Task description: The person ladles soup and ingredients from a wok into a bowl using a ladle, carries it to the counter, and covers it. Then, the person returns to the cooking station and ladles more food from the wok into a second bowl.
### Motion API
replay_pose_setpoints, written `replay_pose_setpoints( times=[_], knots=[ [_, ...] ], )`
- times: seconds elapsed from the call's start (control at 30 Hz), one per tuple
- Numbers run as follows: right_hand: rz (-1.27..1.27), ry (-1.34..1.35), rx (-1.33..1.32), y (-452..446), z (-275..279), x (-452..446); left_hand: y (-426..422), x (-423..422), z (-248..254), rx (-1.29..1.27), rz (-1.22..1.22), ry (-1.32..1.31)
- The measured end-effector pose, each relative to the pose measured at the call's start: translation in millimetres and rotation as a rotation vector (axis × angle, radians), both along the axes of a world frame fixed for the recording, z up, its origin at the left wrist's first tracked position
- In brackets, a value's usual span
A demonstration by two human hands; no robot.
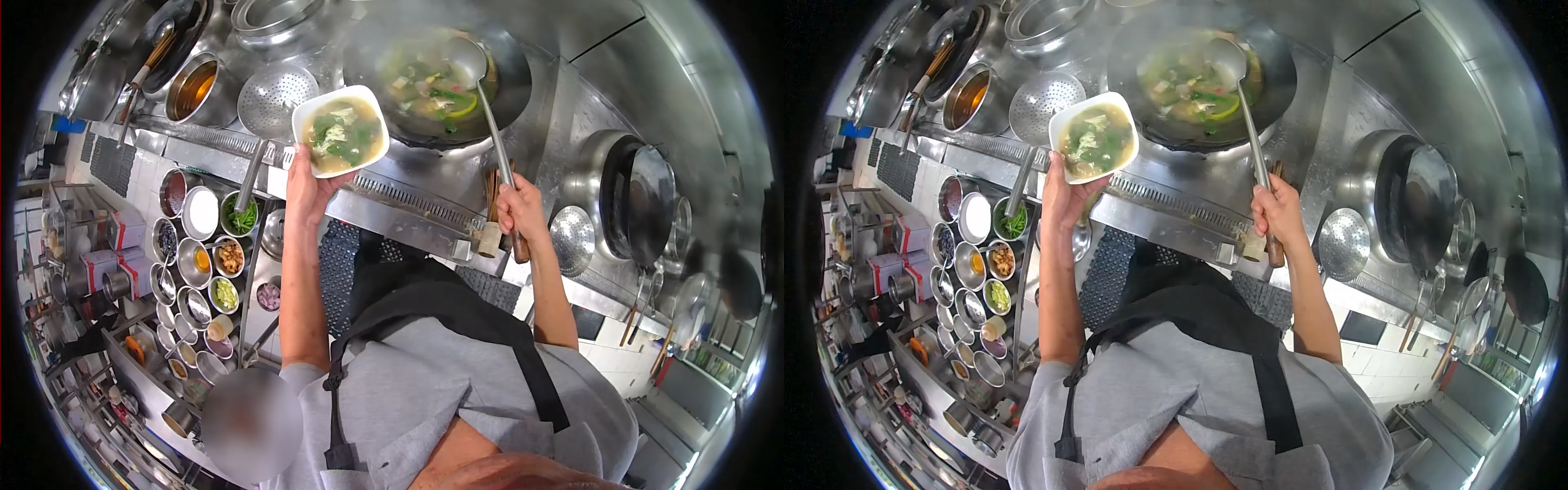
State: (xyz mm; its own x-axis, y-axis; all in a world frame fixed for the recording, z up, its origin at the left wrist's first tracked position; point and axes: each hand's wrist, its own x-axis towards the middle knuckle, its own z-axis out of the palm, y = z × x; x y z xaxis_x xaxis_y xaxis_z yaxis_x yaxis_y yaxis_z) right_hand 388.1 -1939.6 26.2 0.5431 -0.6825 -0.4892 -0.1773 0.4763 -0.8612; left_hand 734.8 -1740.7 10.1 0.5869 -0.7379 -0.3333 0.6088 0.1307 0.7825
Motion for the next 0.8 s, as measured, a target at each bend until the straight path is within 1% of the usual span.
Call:
replay_pose_setpoints(
  times=[0.07,0.17,0.27,0.37,0.4,0.5,0.6,0.8],
  knots=[
    [-0.051,-0.086,0.101,2.0,14.7,-0.1,-7.1,0.2,2.3,-0.006,-0.013,-0.009],
    [-0.089,-0.145,0.193,-1.2,23.9,-5.8,-19.0,1.9,6.4,-0.007,-0.016,-0.003],
    [-0.016,0.087,-0.088,7.0,13.2,-2.7,-31.2,3.2,6.8,-0.021,-0.035,-0.009],
    [0.004,0.174,-0.216,9.4,18.6,3.9,-39.9,4.7,9.8,-0.014,-0.043,-0.004],
    [-0.028,0.226,-0.265,14.9,24.4,9.3,-42.0,5.2,10.6,-0.006,-0.045,0.003],
    [-0.020,0.205,-0.266,15.7,23.4,8.7,-47.4,7.2,6.2,-0.004,-0.043,-0.002],
    [-0.026,0.050,-0.140,11.0,18.6,6.8,-50.8,8.5,5.3,0.002,-0.043,-0.012],
    [-0.046,0.030,-0.041,10.5,9.5,2.7,-57.3,8.9,3.3,0.014,-0.062,-0.012]
  ],
)
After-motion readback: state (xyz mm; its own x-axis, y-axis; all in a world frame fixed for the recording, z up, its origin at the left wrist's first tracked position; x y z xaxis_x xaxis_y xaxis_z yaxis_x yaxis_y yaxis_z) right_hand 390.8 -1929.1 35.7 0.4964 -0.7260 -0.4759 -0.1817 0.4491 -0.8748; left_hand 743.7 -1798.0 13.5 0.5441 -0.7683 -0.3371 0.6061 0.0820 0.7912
